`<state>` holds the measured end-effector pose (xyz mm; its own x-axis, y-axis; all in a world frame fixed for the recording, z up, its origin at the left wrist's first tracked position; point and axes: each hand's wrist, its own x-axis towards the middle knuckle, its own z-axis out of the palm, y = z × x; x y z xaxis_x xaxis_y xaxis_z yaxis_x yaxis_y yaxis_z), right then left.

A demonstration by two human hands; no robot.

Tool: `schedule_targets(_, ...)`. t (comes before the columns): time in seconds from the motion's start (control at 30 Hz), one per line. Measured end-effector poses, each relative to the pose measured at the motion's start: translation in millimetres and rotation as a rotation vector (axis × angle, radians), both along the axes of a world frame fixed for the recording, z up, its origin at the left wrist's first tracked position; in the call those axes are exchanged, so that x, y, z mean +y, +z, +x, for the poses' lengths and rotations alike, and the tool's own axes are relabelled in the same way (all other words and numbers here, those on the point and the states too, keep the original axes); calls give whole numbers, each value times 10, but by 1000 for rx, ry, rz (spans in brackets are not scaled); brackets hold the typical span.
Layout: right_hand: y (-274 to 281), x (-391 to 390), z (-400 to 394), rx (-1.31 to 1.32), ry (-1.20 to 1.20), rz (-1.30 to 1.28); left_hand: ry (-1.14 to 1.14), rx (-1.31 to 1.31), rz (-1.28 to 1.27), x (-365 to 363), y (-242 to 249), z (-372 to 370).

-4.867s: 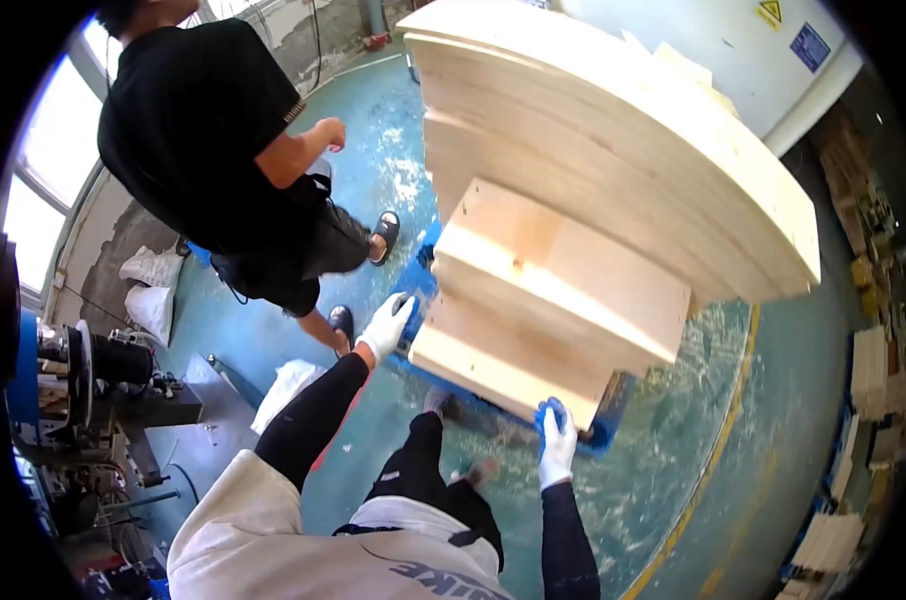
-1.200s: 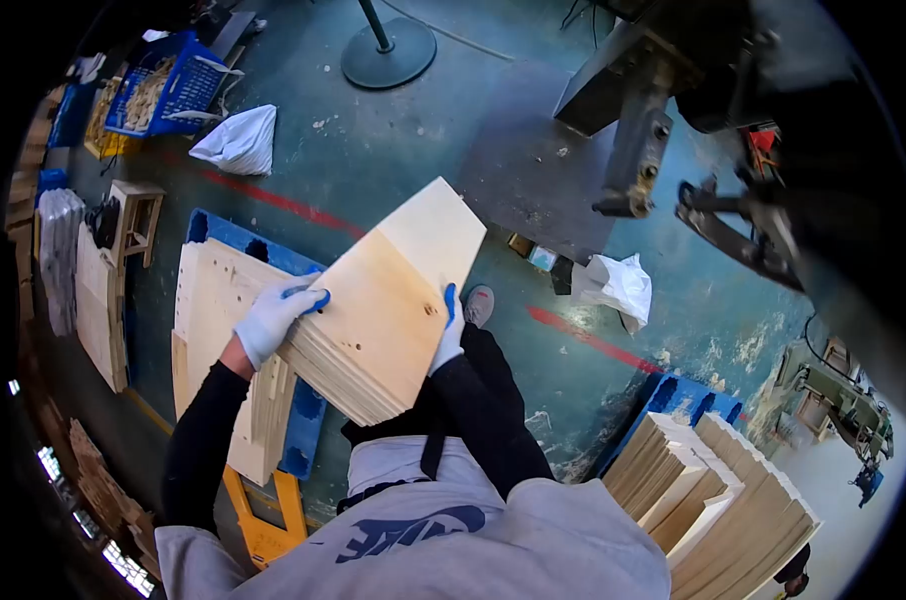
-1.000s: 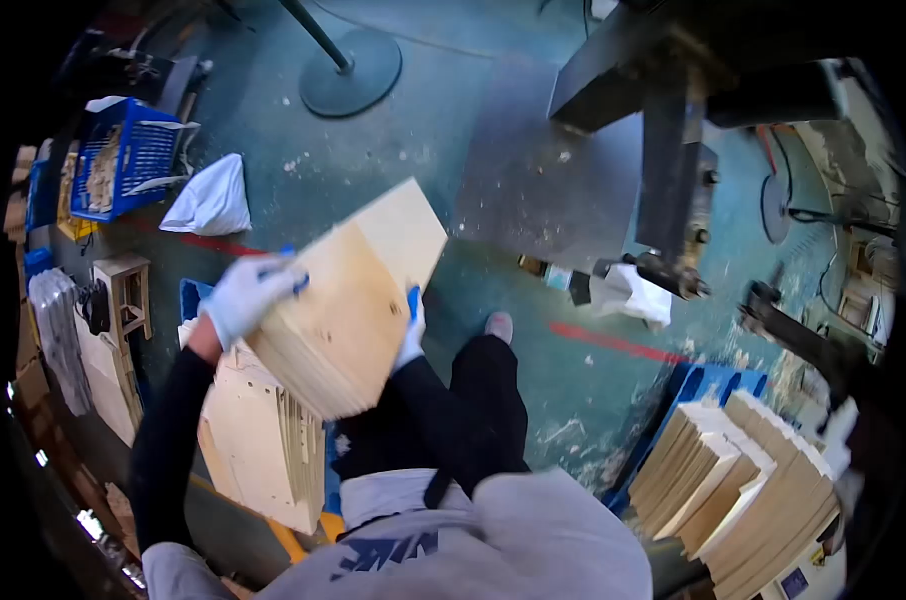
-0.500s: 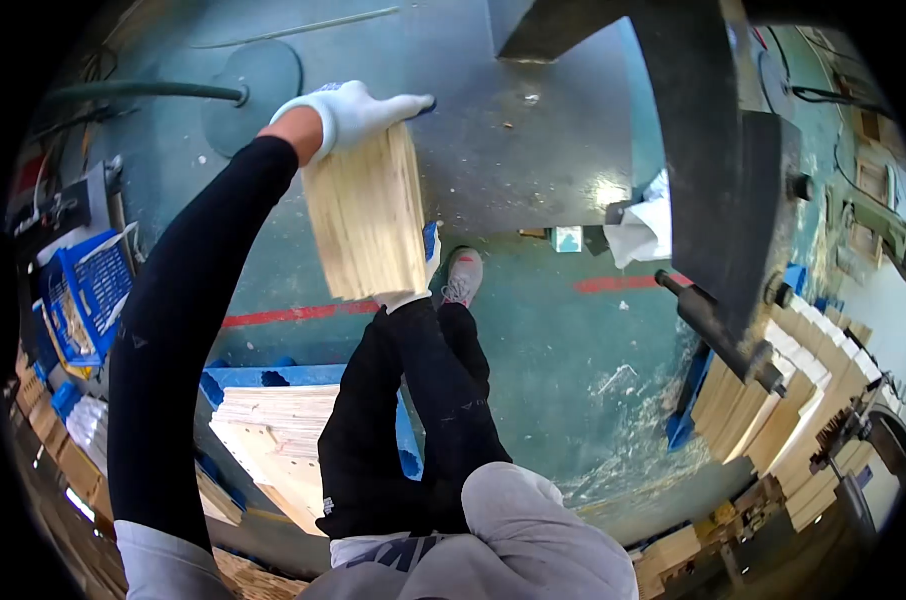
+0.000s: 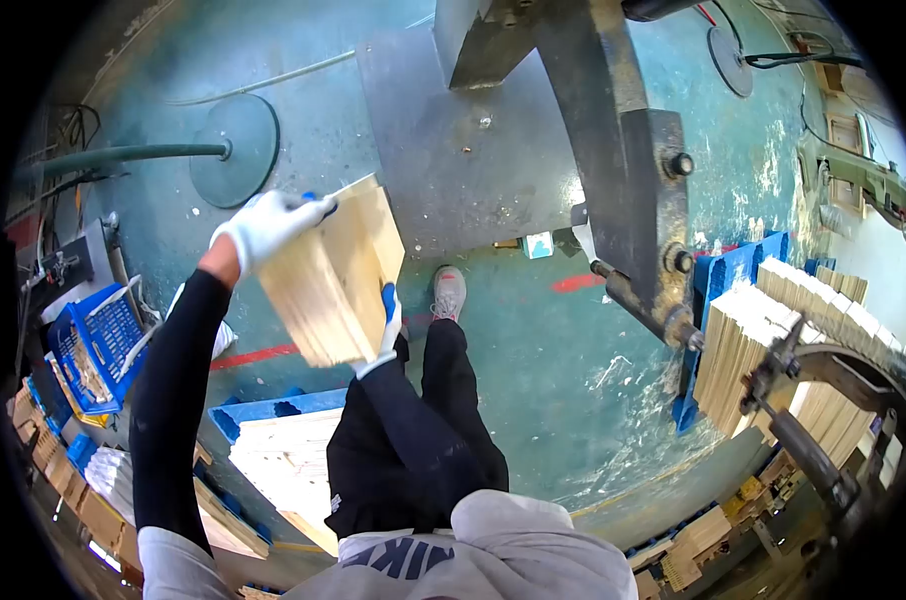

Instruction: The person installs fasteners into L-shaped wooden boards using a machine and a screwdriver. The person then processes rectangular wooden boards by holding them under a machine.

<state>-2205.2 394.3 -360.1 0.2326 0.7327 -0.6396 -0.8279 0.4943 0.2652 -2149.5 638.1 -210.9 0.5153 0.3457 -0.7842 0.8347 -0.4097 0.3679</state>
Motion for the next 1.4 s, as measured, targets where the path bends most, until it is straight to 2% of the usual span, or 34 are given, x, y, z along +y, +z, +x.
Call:
schedule_targets(0.03,162,-58,-81,1,-5,-1,54,-9,-7,-52,265,-69)
schedule_targets(0.13,811,-216,-289,23,-54,-99,-8,-60,-44,-71,938,-211)
schedule_targets(0.17,1229,-170,-207,-98,-44,-149,-7,-60,-54,-81,1213,-209)
schedule_targets(0.3,1616,-258,-150,-166,-47,-161,7,-107,-117,-189,1647,-169)
schedule_targets(0.37,1605,-215,115,-148,-107,22,-81,-168,-82,-186,1498,-3)
schedule_targets(0.43,1383,-330,412,-136,-27,24,-118,-111,-98,-266,1298,334)
schedule_targets(0.47,1234,-375,549,-168,-27,19,-127,-112,-115,-293,1044,487)
schedule_targets(0.5,1089,-422,640,-197,-29,15,-41,-112,-43,-406,868,618)
schedule_targets(0.57,929,-448,991,-296,-37,-82,-142,-113,-10,-434,879,920)
schedule_targets(0.63,1139,-499,1218,-342,-23,-205,-36,-292,-84,-407,854,1099)
schedule_targets(0.67,1271,-528,1349,-326,17,-152,64,-369,-140,-440,803,1162)
schedule_targets(0.7,1195,-506,1476,-393,-9,-221,111,-469,-139,-480,729,1228)
schedule_targets(0.8,1252,-724,1769,-333,20,-242,224,-710,-112,-761,424,1278)
schedule_targets(0.87,1317,-808,1874,-302,-14,-304,260,-726,-213,-1022,233,1216)
schedule_targets(0.9,1302,-842,1924,-288,-28,-292,237,-744,-161,-1170,318,1138)
schedule_targets(1.03,1300,-1037,1717,-389,123,-669,661,-806,-379,-1586,161,802)
schedule_targets(1.07,1272,-1161,1662,-262,161,-771,686,-759,-400,-1704,107,735)
schedule_targets(1.13,1315,-1449,1493,-384,283,-816,695,-700,-370,-1938,-27,677)
schedule_targets(1.17,1310,-1600,1393,-451,309,-828,671,-612,-290,-1999,80,684)
schedule_targets(1.23,1417,-1855,1255,-485,374,-836,719,-608,-328,-2070,2,714)
schedule_targets(1.4,1635,-2316,1042,-590,533,-881,690,-718,-107,-2077,116,500)
